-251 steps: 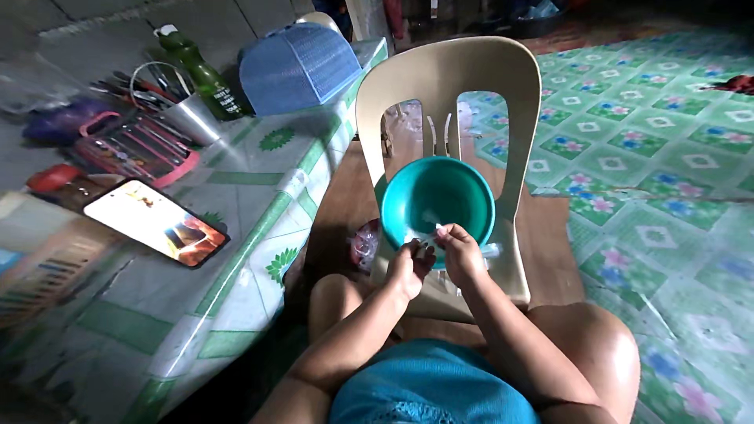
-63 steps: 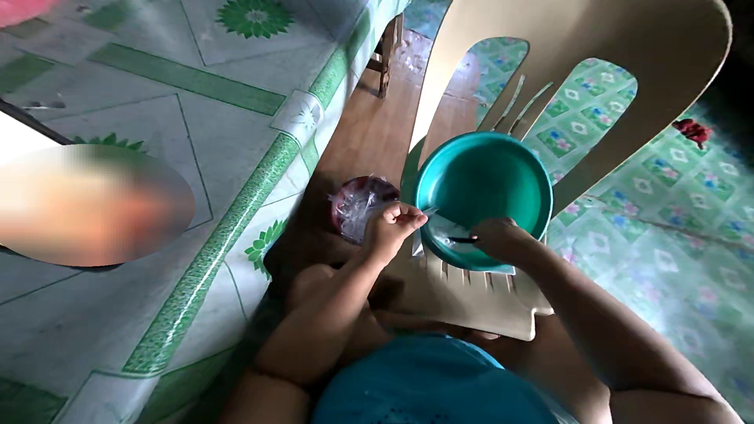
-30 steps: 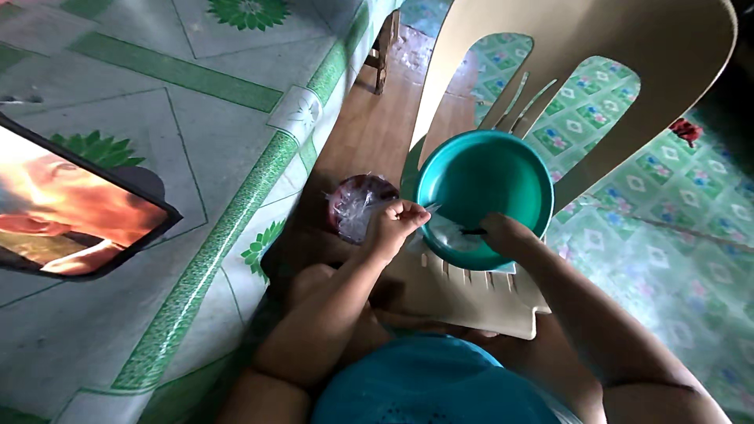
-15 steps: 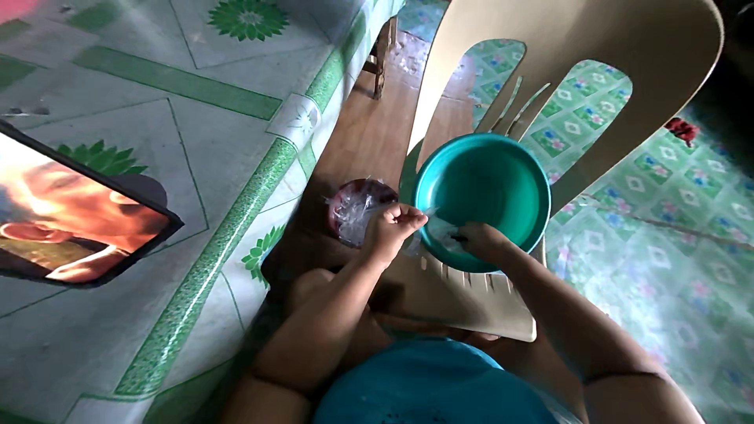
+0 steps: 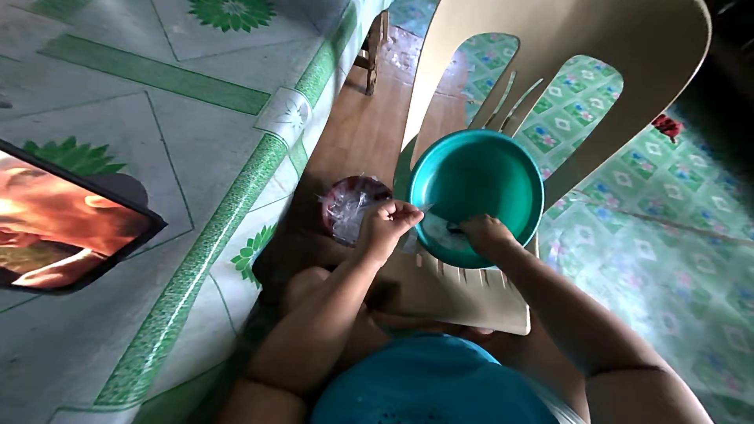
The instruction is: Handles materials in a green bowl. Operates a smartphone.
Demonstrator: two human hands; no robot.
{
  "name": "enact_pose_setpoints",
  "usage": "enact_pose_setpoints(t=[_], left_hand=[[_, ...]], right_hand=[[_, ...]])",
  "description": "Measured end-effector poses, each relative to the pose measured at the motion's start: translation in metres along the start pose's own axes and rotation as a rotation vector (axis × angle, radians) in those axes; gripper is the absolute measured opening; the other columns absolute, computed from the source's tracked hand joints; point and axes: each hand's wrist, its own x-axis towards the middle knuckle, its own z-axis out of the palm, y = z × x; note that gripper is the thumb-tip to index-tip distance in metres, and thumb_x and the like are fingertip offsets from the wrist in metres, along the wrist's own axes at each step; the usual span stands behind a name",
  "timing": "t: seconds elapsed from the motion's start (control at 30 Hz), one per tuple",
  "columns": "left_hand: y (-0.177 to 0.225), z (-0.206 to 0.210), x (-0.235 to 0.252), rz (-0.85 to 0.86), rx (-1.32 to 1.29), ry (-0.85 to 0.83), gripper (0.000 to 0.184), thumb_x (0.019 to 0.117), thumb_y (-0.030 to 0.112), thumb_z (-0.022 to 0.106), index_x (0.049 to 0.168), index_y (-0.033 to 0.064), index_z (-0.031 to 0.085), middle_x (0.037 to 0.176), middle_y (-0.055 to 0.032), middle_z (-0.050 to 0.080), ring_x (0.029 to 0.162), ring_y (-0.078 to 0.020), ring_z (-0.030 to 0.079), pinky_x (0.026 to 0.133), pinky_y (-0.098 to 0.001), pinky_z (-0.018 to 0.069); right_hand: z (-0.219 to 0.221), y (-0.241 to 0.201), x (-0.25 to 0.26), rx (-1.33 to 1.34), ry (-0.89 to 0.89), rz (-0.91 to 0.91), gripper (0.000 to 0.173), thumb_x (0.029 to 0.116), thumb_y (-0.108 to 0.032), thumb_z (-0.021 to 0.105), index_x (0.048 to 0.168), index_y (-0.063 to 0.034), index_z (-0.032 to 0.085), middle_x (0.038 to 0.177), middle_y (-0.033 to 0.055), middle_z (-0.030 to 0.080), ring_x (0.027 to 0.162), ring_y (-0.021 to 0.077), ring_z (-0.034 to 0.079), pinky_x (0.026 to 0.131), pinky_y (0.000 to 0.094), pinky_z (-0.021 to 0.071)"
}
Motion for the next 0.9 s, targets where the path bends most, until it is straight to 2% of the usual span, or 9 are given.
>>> enact_pose_setpoints(t=[0.1,0.23,0.33,0.47,0.6,0.67,0.77,0.83,0.9], left_hand=[[-0.001,-0.001,-0.001,0.0,-0.01,-0.006,0.008,0.0888,0.014,0.079,0.094,0.0093,0.074,0.086,0.0005,0.071,0.077,-0.0075,0.065,0.073,-0.025,0.0557],[0.0,-0.001,-0.001,-0.026,-0.014,0.009,0.008,0.0891,0.013,0.079,0.094,0.0089,0.074,0.086,0.0001,0.071,0.078,-0.0085,0.066,0.074,-0.0262,0.0562],[0.002,0.004,0.001,-0.027,-0.012,0.043,0.009,0.0885,0.013,0.08,0.094,0.0081,0.075,0.087,-0.0009,0.071,0.079,-0.0094,0.066,0.076,-0.0278,0.0568],[0.017,0.038,0.014,0.026,0.049,-0.031,0.012,0.0909,0.016,0.078,0.098,0.0078,0.073,0.091,-0.0015,0.071,0.082,-0.0096,0.067,0.078,-0.0287,0.0573],[0.042,0.077,0.057,0.133,0.158,-0.109,0.018,0.0937,0.022,0.075,0.103,0.0067,0.073,0.095,-0.0045,0.072,0.086,-0.0109,0.068,0.082,-0.0327,0.0583],[0.052,0.09,0.086,0.177,0.259,-0.153,0.019,0.0938,0.022,0.075,0.103,0.0055,0.073,0.097,-0.0057,0.073,0.09,-0.0119,0.069,0.086,-0.0338,0.058],[0.054,0.092,0.115,0.214,0.58,-0.286,0.021,0.0945,0.025,0.074,0.104,0.0059,0.075,0.102,-0.0103,0.073,0.097,-0.0206,0.07,0.092,-0.0442,0.0564],[0.053,0.087,0.119,0.205,0.733,-0.353,0.021,0.095,0.024,0.073,0.105,0.0055,0.075,0.104,-0.0132,0.072,0.1,-0.0258,0.069,0.094,-0.0494,0.0547],[0.055,0.081,0.111,0.21,0.805,-0.354,0.019,0.0952,0.024,0.074,0.102,0.0056,0.075,0.102,-0.0136,0.072,0.097,-0.0271,0.069,0.09,-0.0506,0.0551]], right_hand=[[0.009,-0.009,0.009,0.142,-0.028,-0.042,0.023,0.0994,-0.007,0.059,0.119,-0.0066,0.071,0.123,0.0195,0.067,0.122,0.0406,0.061,0.101,0.0603,0.0508],[0.003,-0.017,0.017,0.296,-0.04,-0.042,0.028,0.1019,-0.015,0.057,0.125,-0.0089,0.072,0.126,0.0173,0.068,0.123,0.0364,0.062,0.105,0.0567,0.0488],[-0.002,-0.016,0.016,0.458,-0.005,-0.079,0.025,0.101,-0.016,0.06,0.12,-0.0037,0.072,0.122,0.0194,0.069,0.12,0.0362,0.063,0.105,0.0569,0.048],[-0.007,-0.004,0.006,0.565,0.083,-0.128,0.024,0.1007,-0.016,0.062,0.116,-0.0005,0.072,0.117,0.0197,0.07,0.114,0.0347,0.066,0.102,0.0559,0.05],[-0.021,0.011,-0.009,0.581,0.072,-0.103,0.025,0.1021,-0.016,0.061,0.119,-0.0015,0.071,0.119,0.019,0.07,0.115,0.0334,0.066,0.103,0.0552,0.0499],[-0.029,0.021,-0.018,0.572,0.076,-0.094,0.026,0.1031,-0.017,0.059,0.121,-0.0007,0.07,0.12,0.0199,0.069,0.115,0.034,0.066,0.103,0.0551,0.0493],[-0.041,0.035,-0.03,0.551,0.064,-0.065,0.028,0.1042,-0.017,0.057,0.123,0.0,0.069,0.121,0.0209,0.068,0.116,0.0345,0.065,0.104,0.0552,0.0481],[-0.049,0.042,-0.038,0.537,0.082,-0.065,0.027,0.1041,-0.017,0.057,0.122,0.0004,0.069,0.119,0.0211,0.069,0.114,0.0346,0.065,0.103,0.0554,0.0487],[-0.057,0.047,-0.046,0.538,0.109,-0.068,0.026,0.1037,-0.015,0.058,0.121,0.0012,0.069,0.12,0.021,0.068,0.114,0.0342,0.065,0.103,0.0545,0.0487]])
